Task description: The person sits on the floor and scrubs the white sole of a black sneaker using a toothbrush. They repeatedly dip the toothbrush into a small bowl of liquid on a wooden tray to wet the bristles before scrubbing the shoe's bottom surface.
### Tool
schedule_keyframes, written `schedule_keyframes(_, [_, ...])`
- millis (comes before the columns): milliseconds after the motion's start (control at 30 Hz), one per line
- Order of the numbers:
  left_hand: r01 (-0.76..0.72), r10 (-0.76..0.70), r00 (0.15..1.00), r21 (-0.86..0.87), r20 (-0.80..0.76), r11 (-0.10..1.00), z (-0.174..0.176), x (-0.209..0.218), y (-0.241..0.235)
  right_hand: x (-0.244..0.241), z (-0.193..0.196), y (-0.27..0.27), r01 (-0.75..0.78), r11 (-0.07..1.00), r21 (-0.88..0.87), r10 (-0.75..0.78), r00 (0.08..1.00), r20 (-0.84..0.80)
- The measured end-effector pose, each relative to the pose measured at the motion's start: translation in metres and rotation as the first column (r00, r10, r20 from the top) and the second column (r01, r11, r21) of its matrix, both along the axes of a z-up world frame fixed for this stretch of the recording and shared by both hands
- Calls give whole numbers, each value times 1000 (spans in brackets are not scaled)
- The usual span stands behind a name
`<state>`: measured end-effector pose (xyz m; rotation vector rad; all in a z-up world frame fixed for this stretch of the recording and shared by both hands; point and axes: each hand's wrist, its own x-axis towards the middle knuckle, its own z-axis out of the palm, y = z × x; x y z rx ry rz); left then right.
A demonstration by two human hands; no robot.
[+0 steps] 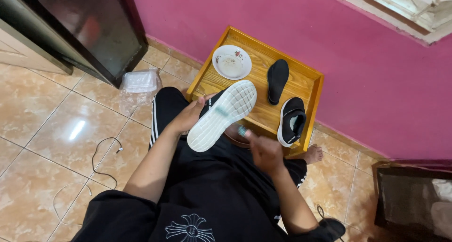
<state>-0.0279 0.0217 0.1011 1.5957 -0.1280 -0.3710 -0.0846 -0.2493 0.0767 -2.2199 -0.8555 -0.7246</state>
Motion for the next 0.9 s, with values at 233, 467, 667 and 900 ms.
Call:
schedule_keyframes(233, [6, 1, 999, -133, 53, 991, -14, -3, -2, 1, -8, -8, 34, 999, 13, -34, 999, 37])
schedule_keyframes(467, [-88, 84, 996, -160, -31, 983, -44, 6, -3, -7, -9, -2, 24, 1000, -6, -23, 999, 36])
schedule_keyframes(667, [-85, 89, 996, -237, 9, 968, -26, 3, -6, -18, -20, 3, 34, 999, -26, -33, 998, 58])
schedule_keyframes(900, [-118, 121, 993, -165, 8, 979, -9, -4, -8, -19, -15, 1, 71, 997, -16, -70, 996, 60])
